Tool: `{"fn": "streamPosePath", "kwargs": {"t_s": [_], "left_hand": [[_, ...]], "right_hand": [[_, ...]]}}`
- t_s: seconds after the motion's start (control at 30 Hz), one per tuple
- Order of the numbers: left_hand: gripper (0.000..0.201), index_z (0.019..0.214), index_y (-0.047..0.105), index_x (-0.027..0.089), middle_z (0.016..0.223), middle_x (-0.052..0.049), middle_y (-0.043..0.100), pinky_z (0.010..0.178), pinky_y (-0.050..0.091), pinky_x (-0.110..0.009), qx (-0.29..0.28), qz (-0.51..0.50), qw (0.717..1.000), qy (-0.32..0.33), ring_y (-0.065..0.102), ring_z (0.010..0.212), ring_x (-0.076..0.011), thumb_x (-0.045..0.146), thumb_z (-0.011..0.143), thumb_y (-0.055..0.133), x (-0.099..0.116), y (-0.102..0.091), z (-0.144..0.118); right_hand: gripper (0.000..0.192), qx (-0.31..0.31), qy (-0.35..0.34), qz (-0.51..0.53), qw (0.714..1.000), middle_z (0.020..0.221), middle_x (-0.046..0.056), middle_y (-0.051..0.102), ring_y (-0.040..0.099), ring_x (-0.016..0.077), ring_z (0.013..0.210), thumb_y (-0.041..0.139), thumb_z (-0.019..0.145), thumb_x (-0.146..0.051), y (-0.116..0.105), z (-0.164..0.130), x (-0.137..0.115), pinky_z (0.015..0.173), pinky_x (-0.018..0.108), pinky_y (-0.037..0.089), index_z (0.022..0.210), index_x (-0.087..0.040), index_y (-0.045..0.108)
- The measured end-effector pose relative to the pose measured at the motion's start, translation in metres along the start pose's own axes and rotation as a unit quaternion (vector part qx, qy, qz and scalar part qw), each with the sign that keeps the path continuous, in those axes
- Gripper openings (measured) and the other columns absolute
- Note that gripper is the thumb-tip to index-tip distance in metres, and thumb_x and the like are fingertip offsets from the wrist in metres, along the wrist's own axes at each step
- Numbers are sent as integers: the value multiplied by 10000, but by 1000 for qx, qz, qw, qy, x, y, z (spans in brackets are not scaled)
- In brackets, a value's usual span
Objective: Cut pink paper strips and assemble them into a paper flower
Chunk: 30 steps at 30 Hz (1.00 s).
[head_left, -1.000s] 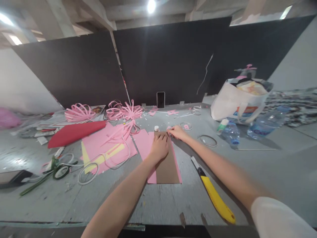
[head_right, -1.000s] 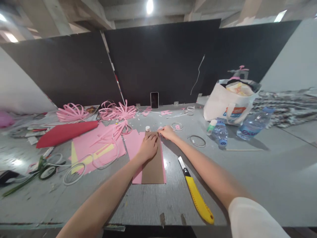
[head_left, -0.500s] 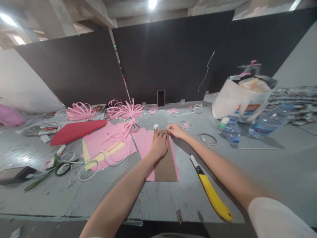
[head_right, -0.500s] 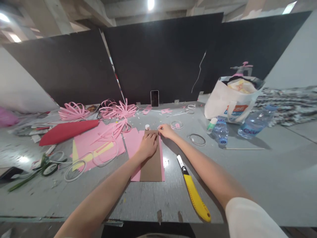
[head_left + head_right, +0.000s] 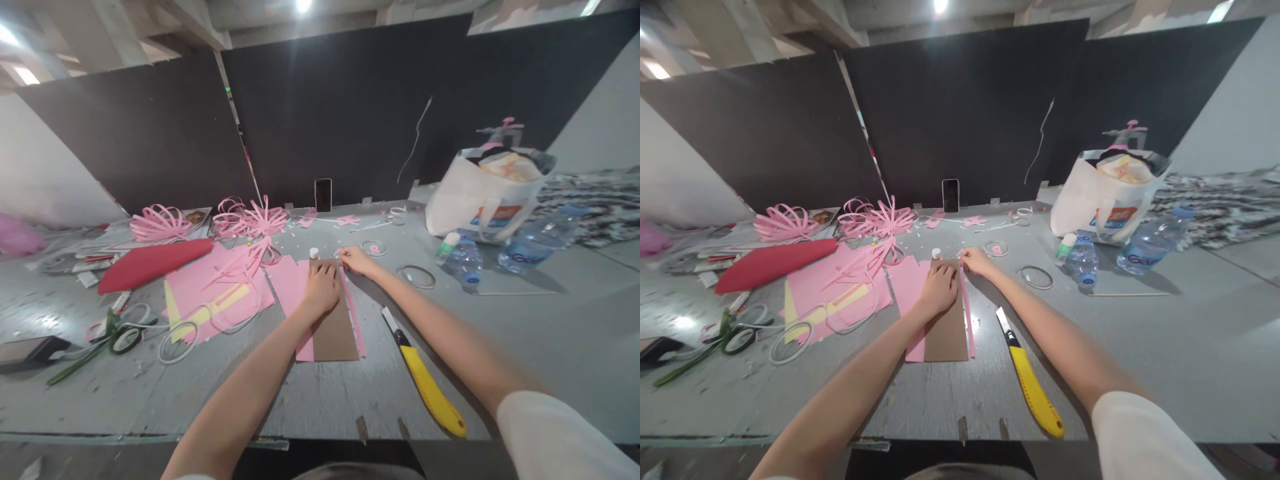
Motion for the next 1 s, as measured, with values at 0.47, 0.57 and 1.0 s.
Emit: {"fn": "streamPosePath", "kwargs": {"t_s": [0.47,0.57,1.0], "left_hand": [[380,1298,724,183,1326,-133,757,1121,528,-419,68,-168,983,-11,691,1252,-254,133,1041,447,-18,-18,-1],[299,1277,731,172,1317,-140,764,1082,550,-398,104,-286,951,-51,723,1207,-251,211,1064,525,-30,-25,-3],[153,1011,802,178,1086,-94,833,978,561,-359,120,-387,911,-78,770,1030,-240,203,1007,652,-40,-28,-4]], "right_hand": [[465,-2,-83,166,983,551,-63,475,383,100,487,726,888,-652,-2,-30,-23,472,245,281,881,-190,676],[497,-30,-93,183,978,592,-40,540,427,98,504,756,868,-678,2,-39,-36,481,244,314,879,-184,694],[442,-101,-106,238,960,628,-35,606,416,74,465,816,862,-607,21,-50,-52,465,237,301,913,-180,716]]}}
Point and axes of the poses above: each hand's wrist, its own z-axis towards the middle knuckle, its own y-axis out of the palm, x = y × z, the point moved 10 cm from there along z, towards the middle knuckle
